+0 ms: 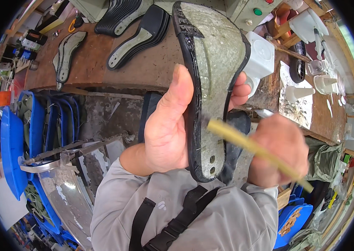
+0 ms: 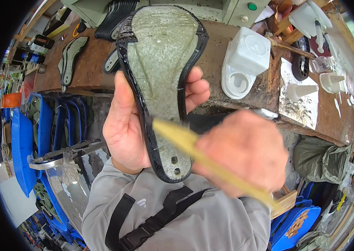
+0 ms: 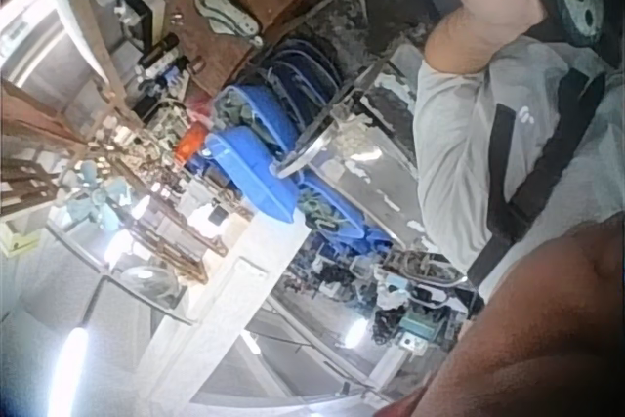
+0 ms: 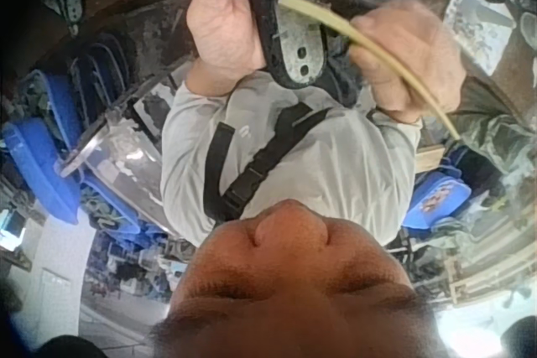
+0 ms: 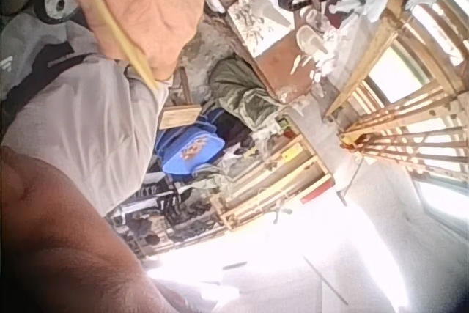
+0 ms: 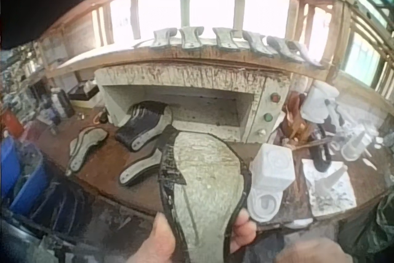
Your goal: Apply adhesive to shoe insoles or soles using a yellow spatula.
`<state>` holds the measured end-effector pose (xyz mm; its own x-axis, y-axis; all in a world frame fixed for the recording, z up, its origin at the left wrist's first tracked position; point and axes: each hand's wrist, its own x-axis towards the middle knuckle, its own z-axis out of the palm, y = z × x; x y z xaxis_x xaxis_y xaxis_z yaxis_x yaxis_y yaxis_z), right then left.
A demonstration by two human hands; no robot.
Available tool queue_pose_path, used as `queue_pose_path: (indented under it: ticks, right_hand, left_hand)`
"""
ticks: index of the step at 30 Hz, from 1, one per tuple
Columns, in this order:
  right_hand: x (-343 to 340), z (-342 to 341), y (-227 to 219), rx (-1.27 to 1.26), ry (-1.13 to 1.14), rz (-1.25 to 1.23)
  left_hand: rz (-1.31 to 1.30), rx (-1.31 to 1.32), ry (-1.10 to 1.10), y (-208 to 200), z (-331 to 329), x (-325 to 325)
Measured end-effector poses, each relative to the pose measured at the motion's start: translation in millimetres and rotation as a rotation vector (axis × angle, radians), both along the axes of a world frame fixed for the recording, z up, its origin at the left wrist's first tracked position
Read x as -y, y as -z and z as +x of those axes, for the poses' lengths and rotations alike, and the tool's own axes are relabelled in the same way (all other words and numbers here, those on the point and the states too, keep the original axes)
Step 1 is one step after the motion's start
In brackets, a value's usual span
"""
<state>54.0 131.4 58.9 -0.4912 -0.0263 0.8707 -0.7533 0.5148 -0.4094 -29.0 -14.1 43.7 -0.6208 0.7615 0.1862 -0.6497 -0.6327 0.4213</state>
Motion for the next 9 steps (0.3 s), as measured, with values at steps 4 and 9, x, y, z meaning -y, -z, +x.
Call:
queue_pose_path:
  ticks: [4, 9]
  right_hand:
    - [-4, 8, -11, 0.025, -0.228, 0.118]
    - [-18, -12, -18, 0.019, -0.045, -0.015]
  left_hand:
    - [0.035, -0.008, 0.048, 0, -3, 0]
    - [0.014, -0.028, 0.110, 2, 6, 7]
